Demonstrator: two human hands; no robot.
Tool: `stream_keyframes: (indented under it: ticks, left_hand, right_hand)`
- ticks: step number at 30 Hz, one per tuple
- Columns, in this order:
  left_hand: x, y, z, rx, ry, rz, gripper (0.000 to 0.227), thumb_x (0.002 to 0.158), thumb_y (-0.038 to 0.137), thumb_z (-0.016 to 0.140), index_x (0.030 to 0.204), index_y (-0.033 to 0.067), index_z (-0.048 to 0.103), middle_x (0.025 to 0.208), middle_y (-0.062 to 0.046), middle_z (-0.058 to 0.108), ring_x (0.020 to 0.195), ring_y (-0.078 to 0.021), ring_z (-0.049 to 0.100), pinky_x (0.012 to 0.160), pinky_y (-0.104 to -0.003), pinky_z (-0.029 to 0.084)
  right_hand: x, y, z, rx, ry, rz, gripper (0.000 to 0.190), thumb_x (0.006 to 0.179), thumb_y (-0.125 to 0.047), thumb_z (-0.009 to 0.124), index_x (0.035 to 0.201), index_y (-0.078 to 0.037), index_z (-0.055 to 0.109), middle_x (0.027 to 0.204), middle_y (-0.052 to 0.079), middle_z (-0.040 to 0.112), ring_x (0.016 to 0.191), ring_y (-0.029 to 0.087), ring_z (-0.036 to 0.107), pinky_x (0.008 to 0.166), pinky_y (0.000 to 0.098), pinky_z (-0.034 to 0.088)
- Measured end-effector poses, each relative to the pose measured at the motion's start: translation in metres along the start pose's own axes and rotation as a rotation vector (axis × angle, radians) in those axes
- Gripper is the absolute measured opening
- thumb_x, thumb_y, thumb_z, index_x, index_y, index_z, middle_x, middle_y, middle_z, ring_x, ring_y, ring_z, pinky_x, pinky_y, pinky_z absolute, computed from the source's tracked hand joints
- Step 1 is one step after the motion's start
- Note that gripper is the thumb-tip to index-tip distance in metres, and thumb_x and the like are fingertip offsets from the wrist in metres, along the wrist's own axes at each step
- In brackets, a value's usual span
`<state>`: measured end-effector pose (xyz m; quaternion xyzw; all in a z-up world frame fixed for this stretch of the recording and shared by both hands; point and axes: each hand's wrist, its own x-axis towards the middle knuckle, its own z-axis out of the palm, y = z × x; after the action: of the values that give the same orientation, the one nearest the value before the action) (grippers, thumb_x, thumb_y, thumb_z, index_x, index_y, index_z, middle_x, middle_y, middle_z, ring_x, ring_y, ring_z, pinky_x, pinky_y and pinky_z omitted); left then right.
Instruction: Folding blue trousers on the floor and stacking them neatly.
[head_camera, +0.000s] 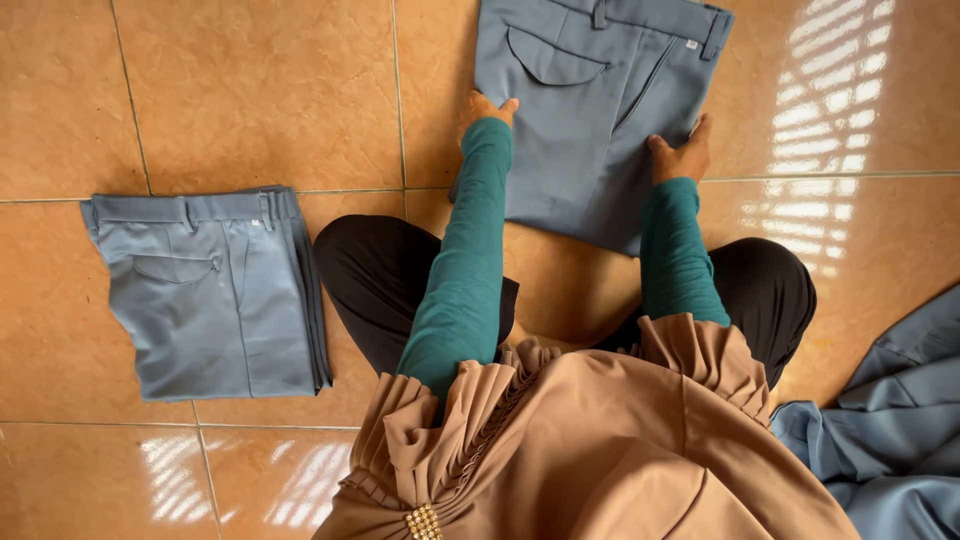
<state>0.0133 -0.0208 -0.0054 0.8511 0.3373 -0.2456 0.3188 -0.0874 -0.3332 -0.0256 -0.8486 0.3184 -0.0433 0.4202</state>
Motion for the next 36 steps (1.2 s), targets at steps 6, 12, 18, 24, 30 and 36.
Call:
stream_keyframes:
  ticks: [6,12,18,24,30,36]
  left_hand:
    - [0.024,-0.020,0.039,0.153,0.153,0.159,0.067,0.083,0.069,0.068,0.132,0.0236,0.062,0.139,-0.002,0.063,0.131,-0.0225,0.062,0.105,-0.044,0.055]
    - [0.020,-0.011,0.011,0.024,0.149,0.268,0.065,0.084,0.066,0.067,0.123,0.0137,0.067,0.127,-0.009,0.073,0.125,-0.0283,0.067,0.107,-0.045,0.056]
    - [-0.045,-0.012,-0.147,-0.125,0.033,0.245,0.045,0.083,0.056,0.066,0.113,0.0227,0.069,0.113,-0.002,0.076,0.108,-0.0266,0.072,0.088,-0.043,0.058]
    - [0.009,-0.124,-0.267,-0.085,0.341,0.290,0.055,0.076,0.065,0.072,0.120,0.0319,0.069,0.120,-0.004,0.074,0.112,-0.0343,0.070,0.095,-0.049,0.055]
    - [0.000,-0.312,-0.392,0.025,0.569,0.108,0.080,0.076,0.082,0.068,0.127,0.0202,0.065,0.121,-0.015,0.070,0.115,-0.0403,0.064,0.094,-0.050,0.053]
    - [-0.069,-0.443,-0.451,-0.098,0.732,-0.159,0.055,0.076,0.071,0.080,0.112,0.0293,0.072,0.104,-0.004,0.077,0.100,-0.0335,0.071,0.079,-0.053,0.057]
  right_hand:
    - [0.036,0.044,0.013,-0.160,-0.104,0.017,0.056,0.077,-0.044,0.089,0.120,-0.011,0.073,0.103,0.014,0.075,0.106,0.036,0.071,0.092,0.0498,0.055]
    - [0.016,-0.005,-0.001,-0.185,-0.134,-0.109,0.046,0.077,-0.046,0.092,0.103,-0.013,0.073,0.092,0.014,0.074,0.098,0.037,0.071,0.084,0.0516,0.054]
    - [-0.058,-0.135,0.007,0.103,-0.285,-0.287,0.038,0.080,-0.034,0.080,0.106,-0.006,0.074,0.095,0.003,0.074,0.087,0.014,0.067,0.074,0.0323,0.056]
    - [-0.153,-0.232,0.087,0.574,-0.463,-0.271,0.026,0.079,-0.014,0.082,0.102,-0.009,0.070,0.091,0.001,0.070,0.078,0.010,0.062,0.070,0.0299,0.057]
    - [-0.300,-0.299,0.178,0.599,-0.680,-0.378,0.032,0.077,-0.023,0.081,0.103,-0.008,0.071,0.092,0.003,0.074,0.083,0.012,0.065,0.075,0.0308,0.058]
    - [-0.424,-0.297,0.236,0.619,-0.965,-0.323,0.043,0.084,-0.028,0.080,0.119,-0.008,0.066,0.112,0.008,0.074,0.104,0.020,0.070,0.096,0.0350,0.058]
